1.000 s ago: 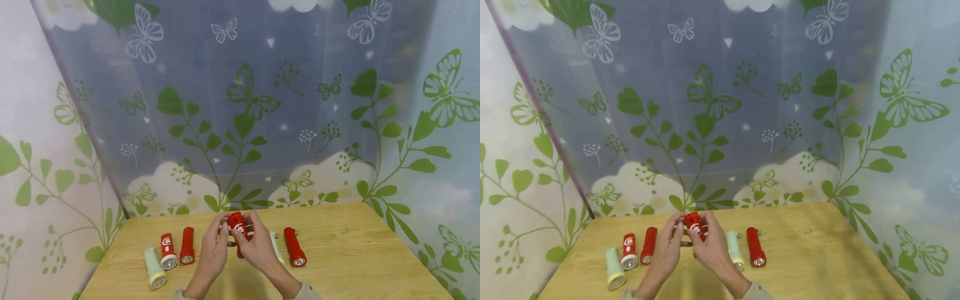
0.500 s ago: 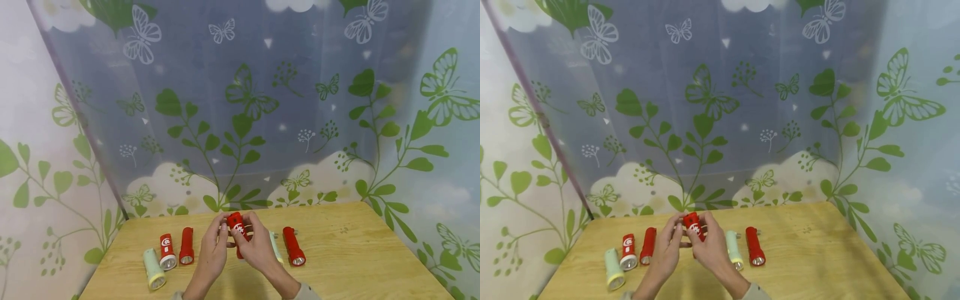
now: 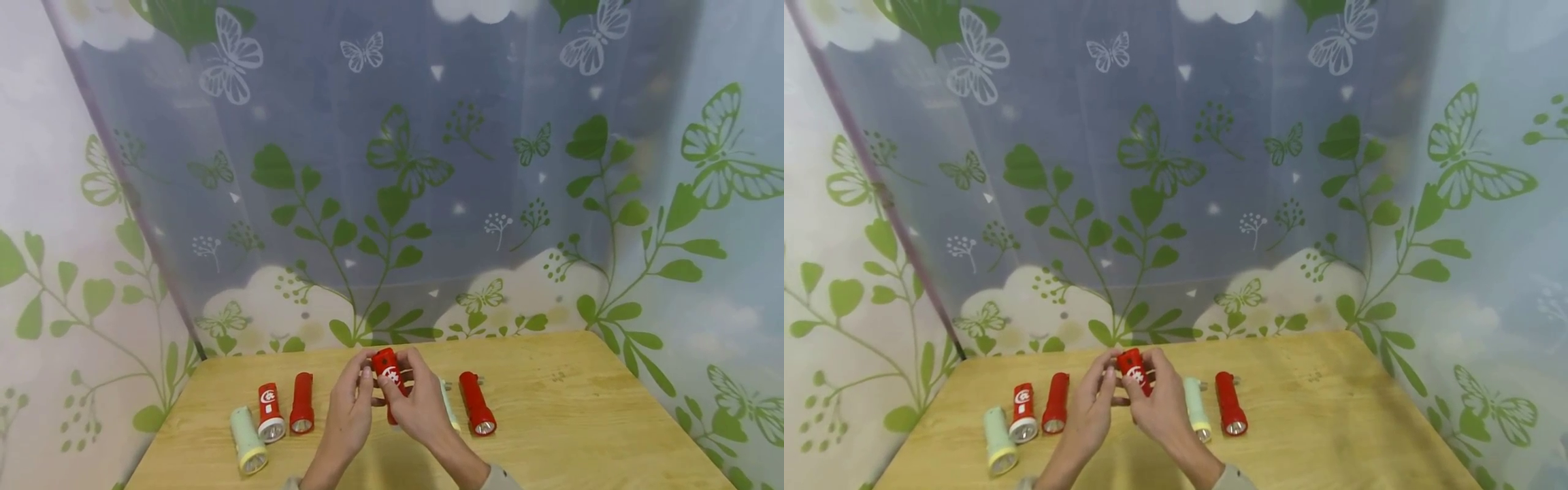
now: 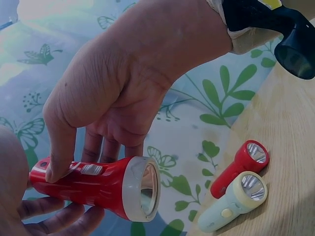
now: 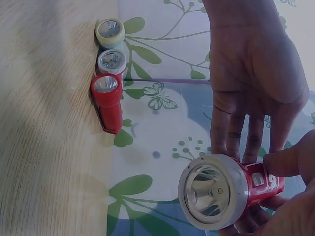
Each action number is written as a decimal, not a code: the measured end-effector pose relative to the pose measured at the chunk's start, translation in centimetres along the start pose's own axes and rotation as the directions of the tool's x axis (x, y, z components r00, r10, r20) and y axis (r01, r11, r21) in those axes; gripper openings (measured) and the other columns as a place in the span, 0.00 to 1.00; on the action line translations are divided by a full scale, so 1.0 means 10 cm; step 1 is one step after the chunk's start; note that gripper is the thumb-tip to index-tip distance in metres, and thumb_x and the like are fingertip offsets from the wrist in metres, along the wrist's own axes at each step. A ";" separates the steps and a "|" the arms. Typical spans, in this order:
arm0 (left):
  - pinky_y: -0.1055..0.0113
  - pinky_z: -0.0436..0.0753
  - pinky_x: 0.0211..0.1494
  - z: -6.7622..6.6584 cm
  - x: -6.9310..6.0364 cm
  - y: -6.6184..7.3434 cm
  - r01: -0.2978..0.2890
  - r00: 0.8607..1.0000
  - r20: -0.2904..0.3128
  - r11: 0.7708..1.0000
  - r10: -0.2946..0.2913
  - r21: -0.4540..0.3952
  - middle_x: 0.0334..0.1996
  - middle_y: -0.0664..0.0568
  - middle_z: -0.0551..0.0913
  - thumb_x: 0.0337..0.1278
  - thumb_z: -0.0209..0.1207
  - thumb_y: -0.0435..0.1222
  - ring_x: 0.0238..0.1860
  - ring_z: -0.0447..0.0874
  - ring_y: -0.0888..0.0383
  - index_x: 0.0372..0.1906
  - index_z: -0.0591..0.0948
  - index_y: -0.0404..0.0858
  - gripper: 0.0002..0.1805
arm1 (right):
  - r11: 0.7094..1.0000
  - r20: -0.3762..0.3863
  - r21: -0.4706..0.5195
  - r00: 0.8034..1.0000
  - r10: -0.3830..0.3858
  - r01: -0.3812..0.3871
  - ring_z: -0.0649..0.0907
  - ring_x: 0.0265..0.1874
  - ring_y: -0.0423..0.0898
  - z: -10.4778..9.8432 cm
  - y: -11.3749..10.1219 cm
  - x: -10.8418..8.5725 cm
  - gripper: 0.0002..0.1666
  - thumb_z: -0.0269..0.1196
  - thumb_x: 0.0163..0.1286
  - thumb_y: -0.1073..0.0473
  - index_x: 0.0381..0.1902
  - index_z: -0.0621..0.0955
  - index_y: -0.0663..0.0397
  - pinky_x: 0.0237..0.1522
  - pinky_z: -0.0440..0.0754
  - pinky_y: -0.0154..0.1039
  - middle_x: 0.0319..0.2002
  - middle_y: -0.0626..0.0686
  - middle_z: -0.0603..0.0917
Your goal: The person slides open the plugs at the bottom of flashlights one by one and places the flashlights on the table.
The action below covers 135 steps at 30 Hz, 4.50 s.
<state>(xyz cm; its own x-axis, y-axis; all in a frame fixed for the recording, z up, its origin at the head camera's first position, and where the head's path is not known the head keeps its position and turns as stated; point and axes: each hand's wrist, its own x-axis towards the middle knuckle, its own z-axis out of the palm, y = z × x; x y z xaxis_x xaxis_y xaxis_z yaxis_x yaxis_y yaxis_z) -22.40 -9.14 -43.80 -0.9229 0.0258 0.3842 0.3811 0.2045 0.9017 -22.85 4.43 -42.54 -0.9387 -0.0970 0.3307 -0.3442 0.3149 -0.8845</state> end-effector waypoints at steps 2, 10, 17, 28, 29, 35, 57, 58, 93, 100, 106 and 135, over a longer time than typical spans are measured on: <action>0.66 0.89 0.38 0.00 0.00 0.00 -0.001 1.000 -0.003 1.000 0.001 0.003 0.61 0.45 0.81 0.81 0.43 0.38 0.49 0.84 0.51 0.66 0.75 0.44 0.18 | 1.000 -0.003 -0.003 1.000 -0.005 0.005 0.82 0.41 0.45 0.00 -0.01 0.00 0.14 0.66 0.69 0.62 0.50 0.76 0.51 0.38 0.84 0.32 0.44 0.53 0.85; 0.66 0.88 0.37 -0.02 -0.02 -0.02 0.009 1.000 -0.003 1.000 -0.009 0.003 0.62 0.44 0.79 0.81 0.43 0.38 0.48 0.84 0.52 0.67 0.74 0.43 0.19 | 1.000 -0.007 0.000 1.000 0.007 -0.007 0.82 0.41 0.45 0.03 0.01 -0.01 0.14 0.67 0.68 0.61 0.50 0.77 0.51 0.37 0.84 0.32 0.43 0.54 0.85; 0.67 0.88 0.37 -0.02 -0.03 -0.03 0.012 1.000 -0.011 1.000 -0.013 -0.006 0.64 0.45 0.79 0.81 0.44 0.37 0.49 0.84 0.52 0.68 0.74 0.44 0.19 | 1.000 -0.028 0.009 1.000 0.001 -0.001 0.83 0.41 0.45 0.05 0.03 -0.02 0.15 0.68 0.68 0.60 0.50 0.79 0.52 0.36 0.84 0.32 0.44 0.54 0.86; 0.66 0.89 0.37 -0.05 -0.03 -0.01 0.024 1.000 -0.012 1.000 -0.024 0.004 0.63 0.44 0.79 0.81 0.44 0.38 0.49 0.84 0.52 0.69 0.73 0.41 0.20 | 1.000 -0.027 0.009 1.000 -0.009 0.009 0.83 0.40 0.45 0.07 0.02 -0.02 0.16 0.68 0.68 0.59 0.52 0.79 0.54 0.34 0.84 0.32 0.44 0.55 0.86; 0.66 0.89 0.37 -0.05 -0.03 -0.01 0.023 1.000 -0.014 1.000 -0.023 0.004 0.63 0.44 0.79 0.81 0.44 0.38 0.49 0.83 0.52 0.69 0.73 0.41 0.20 | 1.000 -0.028 0.003 1.000 -0.012 0.013 0.84 0.41 0.45 0.07 0.01 -0.02 0.16 0.68 0.68 0.59 0.52 0.79 0.54 0.35 0.84 0.31 0.44 0.55 0.86; 0.66 0.88 0.38 -0.07 -0.04 0.00 0.042 0.999 -0.012 0.999 -0.042 0.005 0.64 0.43 0.78 0.81 0.43 0.37 0.49 0.83 0.50 0.69 0.73 0.40 0.20 | 1.000 -0.011 0.005 1.000 0.006 -0.006 0.83 0.41 0.45 0.08 -0.02 -0.03 0.16 0.68 0.68 0.59 0.52 0.79 0.52 0.35 0.84 0.32 0.44 0.54 0.86; 0.67 0.88 0.37 -0.07 0.00 0.04 0.035 0.999 -0.008 0.999 -0.035 -0.004 0.64 0.43 0.77 0.81 0.43 0.38 0.47 0.83 0.52 0.69 0.73 0.41 0.20 | 1.000 -0.040 0.018 0.999 -0.017 0.017 0.83 0.39 0.44 0.08 -0.04 0.00 0.15 0.68 0.68 0.59 0.51 0.81 0.52 0.33 0.84 0.32 0.43 0.54 0.87; 0.67 0.88 0.37 -0.07 0.00 0.03 0.037 0.999 -0.006 0.999 -0.037 -0.009 0.64 0.42 0.77 0.81 0.43 0.38 0.47 0.84 0.52 0.69 0.73 0.40 0.20 | 1.000 -0.038 0.019 0.999 -0.011 0.012 0.83 0.39 0.44 0.08 -0.04 -0.01 0.15 0.68 0.68 0.59 0.51 0.81 0.52 0.33 0.84 0.32 0.43 0.53 0.87; 0.66 0.88 0.36 0.00 0.02 0.04 0.059 0.998 -0.004 0.998 -0.059 0.006 0.61 0.43 0.79 0.82 0.41 0.36 0.41 0.81 0.57 0.68 0.74 0.44 0.19 | 1.000 -0.064 0.006 0.998 -0.015 0.015 0.83 0.36 0.43 0.04 -0.01 -0.02 0.14 0.69 0.67 0.59 0.49 0.81 0.53 0.29 0.83 0.31 0.39 0.55 0.87; 0.66 0.88 0.34 0.00 0.02 0.03 0.053 0.999 -0.004 0.998 -0.053 0.029 0.58 0.42 0.79 0.82 0.41 0.38 0.41 0.81 0.56 0.66 0.76 0.46 0.19 | 1.000 -0.057 -0.017 0.998 -0.008 0.007 0.83 0.36 0.41 0.05 -0.02 -0.05 0.13 0.69 0.67 0.59 0.48 0.81 0.51 0.29 0.83 0.31 0.39 0.52 0.86; 0.66 0.87 0.34 0.00 0.01 0.02 0.070 0.998 -0.006 0.996 -0.070 0.050 0.55 0.42 0.79 0.82 0.42 0.39 0.40 0.79 0.57 0.65 0.77 0.48 0.19 | 1.000 -0.042 -0.014 0.999 -0.009 0.009 0.83 0.36 0.42 0.06 0.00 -0.05 0.14 0.69 0.67 0.57 0.48 0.81 0.52 0.28 0.83 0.31 0.39 0.53 0.86; 0.66 0.86 0.34 -0.08 0.10 -0.03 0.107 0.994 0.027 0.994 -0.108 0.035 0.58 0.38 0.77 0.82 0.42 0.45 0.38 0.79 0.58 0.68 0.74 0.45 0.21 | 0.999 0.008 0.049 1.000 0.014 -0.014 0.85 0.36 0.44 0.02 0.06 0.08 0.15 0.71 0.65 0.54 0.46 0.82 0.53 0.37 0.85 0.33 0.40 0.54 0.88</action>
<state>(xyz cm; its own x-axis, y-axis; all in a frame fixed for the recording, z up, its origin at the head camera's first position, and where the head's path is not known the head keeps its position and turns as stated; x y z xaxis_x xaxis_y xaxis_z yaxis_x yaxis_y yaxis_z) -23.37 -9.97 -43.53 -0.9597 0.0300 0.2793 0.2782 0.2402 0.9300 -23.82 4.31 -42.87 -0.9435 -0.1004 0.3157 -0.3312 0.2692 -0.9044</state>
